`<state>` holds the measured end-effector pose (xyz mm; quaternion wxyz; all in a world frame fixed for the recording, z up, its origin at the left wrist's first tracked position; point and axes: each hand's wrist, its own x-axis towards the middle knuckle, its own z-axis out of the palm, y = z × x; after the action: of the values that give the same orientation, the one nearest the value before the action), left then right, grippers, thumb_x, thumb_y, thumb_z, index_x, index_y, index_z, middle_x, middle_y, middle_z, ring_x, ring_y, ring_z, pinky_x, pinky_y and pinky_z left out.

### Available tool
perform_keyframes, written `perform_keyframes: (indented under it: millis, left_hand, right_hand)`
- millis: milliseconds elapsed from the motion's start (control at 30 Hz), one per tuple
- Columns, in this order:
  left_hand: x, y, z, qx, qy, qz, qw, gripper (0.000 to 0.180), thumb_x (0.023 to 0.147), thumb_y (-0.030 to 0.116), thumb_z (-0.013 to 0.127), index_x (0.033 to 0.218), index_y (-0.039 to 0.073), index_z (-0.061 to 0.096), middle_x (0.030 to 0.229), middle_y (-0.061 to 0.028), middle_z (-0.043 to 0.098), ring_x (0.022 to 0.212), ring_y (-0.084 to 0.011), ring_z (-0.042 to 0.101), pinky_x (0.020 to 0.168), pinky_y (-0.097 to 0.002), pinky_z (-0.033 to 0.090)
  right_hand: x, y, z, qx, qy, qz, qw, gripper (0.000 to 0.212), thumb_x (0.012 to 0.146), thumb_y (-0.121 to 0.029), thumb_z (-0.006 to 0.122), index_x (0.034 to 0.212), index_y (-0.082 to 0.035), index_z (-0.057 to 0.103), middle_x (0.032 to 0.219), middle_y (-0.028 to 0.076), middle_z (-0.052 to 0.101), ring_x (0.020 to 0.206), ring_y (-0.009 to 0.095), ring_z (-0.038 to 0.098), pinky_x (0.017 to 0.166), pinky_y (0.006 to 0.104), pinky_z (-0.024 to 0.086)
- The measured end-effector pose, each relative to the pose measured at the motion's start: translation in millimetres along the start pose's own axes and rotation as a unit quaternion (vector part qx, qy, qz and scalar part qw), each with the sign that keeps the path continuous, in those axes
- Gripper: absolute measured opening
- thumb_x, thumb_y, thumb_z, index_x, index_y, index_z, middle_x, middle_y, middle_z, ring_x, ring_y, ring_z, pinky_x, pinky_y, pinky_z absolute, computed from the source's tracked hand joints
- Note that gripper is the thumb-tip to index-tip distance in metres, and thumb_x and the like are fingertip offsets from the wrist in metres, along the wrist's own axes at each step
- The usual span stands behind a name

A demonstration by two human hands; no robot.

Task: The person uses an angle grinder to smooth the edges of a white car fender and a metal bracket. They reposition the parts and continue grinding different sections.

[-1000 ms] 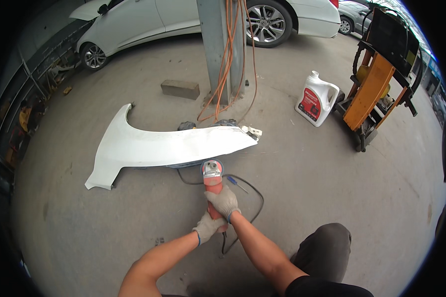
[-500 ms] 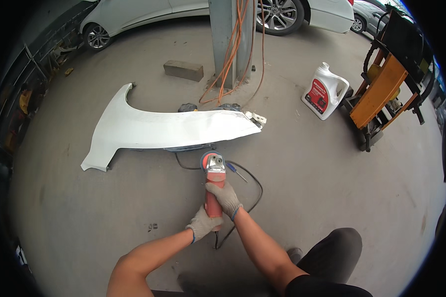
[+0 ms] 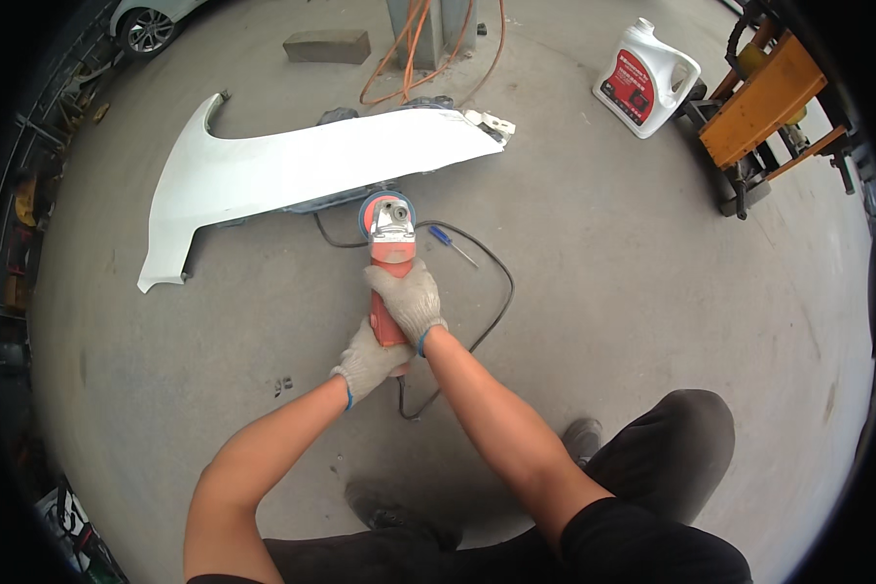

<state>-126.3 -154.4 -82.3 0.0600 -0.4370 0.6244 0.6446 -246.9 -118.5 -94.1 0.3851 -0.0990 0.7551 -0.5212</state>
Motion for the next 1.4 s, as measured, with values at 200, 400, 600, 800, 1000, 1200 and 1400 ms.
perform_keyframes:
  millis: [200,400,600,800,1000,1200,1400]
  left_hand:
    - [23.9,-5.3,-6.8,0.038,-0.033,0.000,0.999,0.070,0.082,0.025,0.084,0.138,0.007,0.047,0.113,-0.0071,0.066,0.085,-0.0155,0.068,0.065,-0.0324,0.058]
    - [32.9,-18.2,-8.7,0.032,-0.032,0.059,0.997,0.065,0.081,0.023,0.083,0.135,0.006,0.050,0.109,-0.0067,0.067,0.082,-0.0135,0.068,0.064,-0.0321,0.057]
    - [25.0,-16.2,-11.2,-0.009,-0.061,0.042,0.997,0.077,0.081,0.024,0.085,0.145,0.010,0.044,0.124,-0.0052,0.063,0.101,-0.0144,0.066,0.072,-0.0315,0.060]
    - [27.6,-13.0,-6.8,0.004,-0.057,0.044,0.997,0.083,0.079,0.026,0.089,0.147,0.013,0.042,0.133,-0.0047,0.058,0.111,-0.0184,0.064,0.077,-0.0360,0.064]
    - [34.2,-17.3,-7.2,0.045,-0.050,0.024,0.997,0.081,0.079,0.023,0.088,0.146,0.012,0.043,0.131,-0.0062,0.059,0.110,-0.0190,0.065,0.077,-0.0359,0.064]
    - [23.1,-5.8,-5.4,-0.013,-0.054,0.021,0.998,0.076,0.079,0.019,0.085,0.143,0.010,0.045,0.129,-0.0067,0.060,0.107,-0.0186,0.067,0.077,-0.0348,0.064]
    - [30.0,-11.5,-2.9,0.009,-0.043,0.013,0.999,0.067,0.080,0.019,0.084,0.137,0.009,0.051,0.117,-0.0047,0.065,0.095,-0.0166,0.068,0.073,-0.0328,0.062]
  right_hand:
    - [18.8,0.9,3.3,-0.027,0.023,-0.023,0.999,0.074,0.076,-0.052,0.075,0.120,0.007,0.063,0.109,0.029,0.073,0.109,0.044,0.071,0.096,0.0469,0.055]
    - [24.5,3.7,10.9,-0.051,0.006,-0.030,0.998,0.075,0.077,-0.053,0.074,0.120,0.007,0.063,0.111,0.029,0.073,0.110,0.044,0.070,0.096,0.0466,0.055]
    - [21.5,4.1,7.4,-0.042,0.018,-0.055,0.997,0.075,0.076,-0.053,0.075,0.120,0.007,0.063,0.111,0.029,0.073,0.109,0.044,0.070,0.095,0.0467,0.054]
    - [22.3,4.1,2.2,-0.034,0.024,-0.042,0.998,0.075,0.077,-0.053,0.075,0.120,0.007,0.064,0.108,0.028,0.074,0.109,0.042,0.071,0.095,0.0462,0.054]
    - [18.2,-2.4,-1.1,-0.030,0.015,-0.044,0.998,0.073,0.077,-0.053,0.075,0.118,0.007,0.065,0.108,0.029,0.073,0.108,0.044,0.071,0.095,0.0463,0.054]
    - [21.3,0.6,0.9,-0.037,0.023,-0.038,0.998,0.072,0.077,-0.052,0.074,0.116,0.007,0.066,0.107,0.029,0.073,0.107,0.045,0.071,0.095,0.0473,0.055]
    - [24.0,0.9,-0.6,-0.036,-0.003,-0.034,0.999,0.069,0.077,-0.051,0.073,0.115,0.006,0.066,0.107,0.029,0.074,0.107,0.044,0.071,0.094,0.0475,0.055]
